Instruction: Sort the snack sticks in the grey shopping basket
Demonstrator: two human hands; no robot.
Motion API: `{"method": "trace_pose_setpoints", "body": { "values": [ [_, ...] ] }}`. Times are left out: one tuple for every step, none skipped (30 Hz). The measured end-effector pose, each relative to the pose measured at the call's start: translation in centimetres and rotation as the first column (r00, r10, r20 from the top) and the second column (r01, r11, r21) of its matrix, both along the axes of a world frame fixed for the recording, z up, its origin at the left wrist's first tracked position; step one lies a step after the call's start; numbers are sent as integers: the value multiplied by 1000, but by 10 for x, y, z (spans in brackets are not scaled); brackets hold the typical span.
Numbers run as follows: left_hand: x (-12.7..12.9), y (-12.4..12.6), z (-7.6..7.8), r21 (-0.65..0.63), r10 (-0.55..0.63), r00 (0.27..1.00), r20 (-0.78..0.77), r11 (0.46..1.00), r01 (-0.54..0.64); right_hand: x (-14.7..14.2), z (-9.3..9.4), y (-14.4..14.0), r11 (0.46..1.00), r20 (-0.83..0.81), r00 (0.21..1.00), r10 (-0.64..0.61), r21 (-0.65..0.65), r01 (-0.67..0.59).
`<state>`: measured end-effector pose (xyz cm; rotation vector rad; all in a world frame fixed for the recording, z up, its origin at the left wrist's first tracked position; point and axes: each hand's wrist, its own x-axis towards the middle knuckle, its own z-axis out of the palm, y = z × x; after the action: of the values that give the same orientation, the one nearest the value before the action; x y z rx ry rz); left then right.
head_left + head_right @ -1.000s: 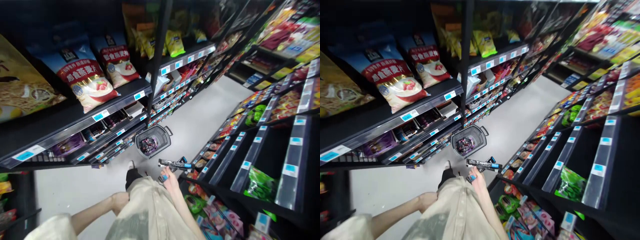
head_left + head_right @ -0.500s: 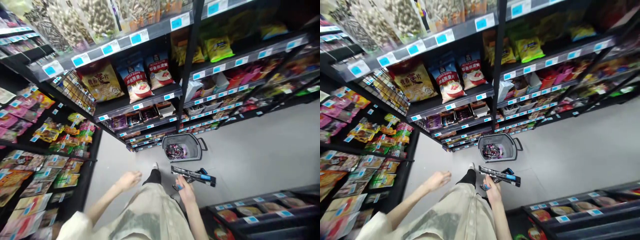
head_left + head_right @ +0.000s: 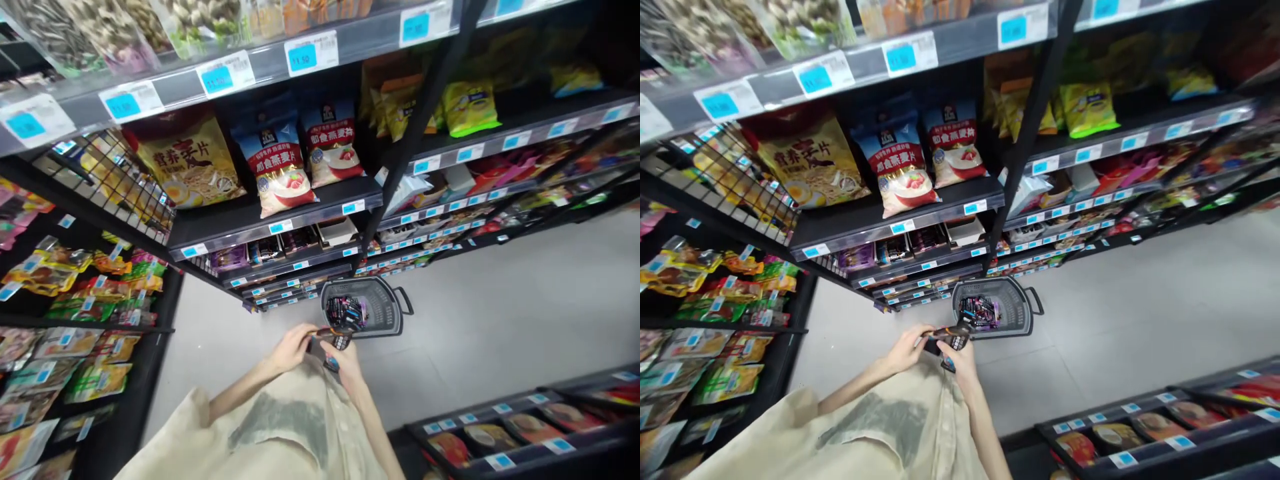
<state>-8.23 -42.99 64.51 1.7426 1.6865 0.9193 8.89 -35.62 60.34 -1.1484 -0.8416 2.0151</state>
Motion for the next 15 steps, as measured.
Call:
{"method": "trace_pose_setpoints", "body": {
  "values": [
    [-17,6,0,-41,20,999,48,999,-18,-15,-2,8,999,53,998,-45,3,45],
    [-34,13,-1,-87,30,997,74,996,-24,-32,-5,15,996,94,992,-90,4,90],
    [-50,20,-3,-131,28,996,80,991,-17,-50,-8,20,992,125,984,-125,9,125],
    [-64,28,-7,-167,18,997,78,986,-5,-68,-10,24,989,146,979,-145,16,144],
    [-78,35,-12,-195,7,997,71,981,7,-85,-13,26,987,160,974,-159,25,157],
    [-90,42,-18,-215,-6,998,66,976,20,-102,-16,28,987,168,972,-161,33,158],
    [-102,50,-26,-230,-25,998,64,972,39,-117,-18,28,988,177,972,-154,40,149],
    [-113,57,-35,-241,-50,996,67,968,65,-130,-21,29,991,185,974,-133,47,127],
    [-126,64,-43,-252,-77,994,72,963,93,-140,-23,30,994,190,976,-105,53,97],
    [-139,72,-50,-265,-99,992,74,957,116,-147,-25,31,996,191,978,-79,55,69],
    [-154,80,-56,-279,-112,991,71,952,127,-152,-27,32,997,188,980,-63,48,55],
    [-171,88,-60,-292,-104,993,61,949,117,-153,-30,34,998,184,981,-67,29,63],
    [-191,97,-62,-296,-64,997,42,952,73,-151,-32,35,995,186,977,-102,2,103],
    [-212,107,-62,-289,-3,1000,15,957,7,-147,-35,36,988,197,970,-145,-31,154],
    [-233,118,-61,-267,74,997,-11,961,-74,-140,-38,37,974,220,955,-199,-61,217]
  ]
}}
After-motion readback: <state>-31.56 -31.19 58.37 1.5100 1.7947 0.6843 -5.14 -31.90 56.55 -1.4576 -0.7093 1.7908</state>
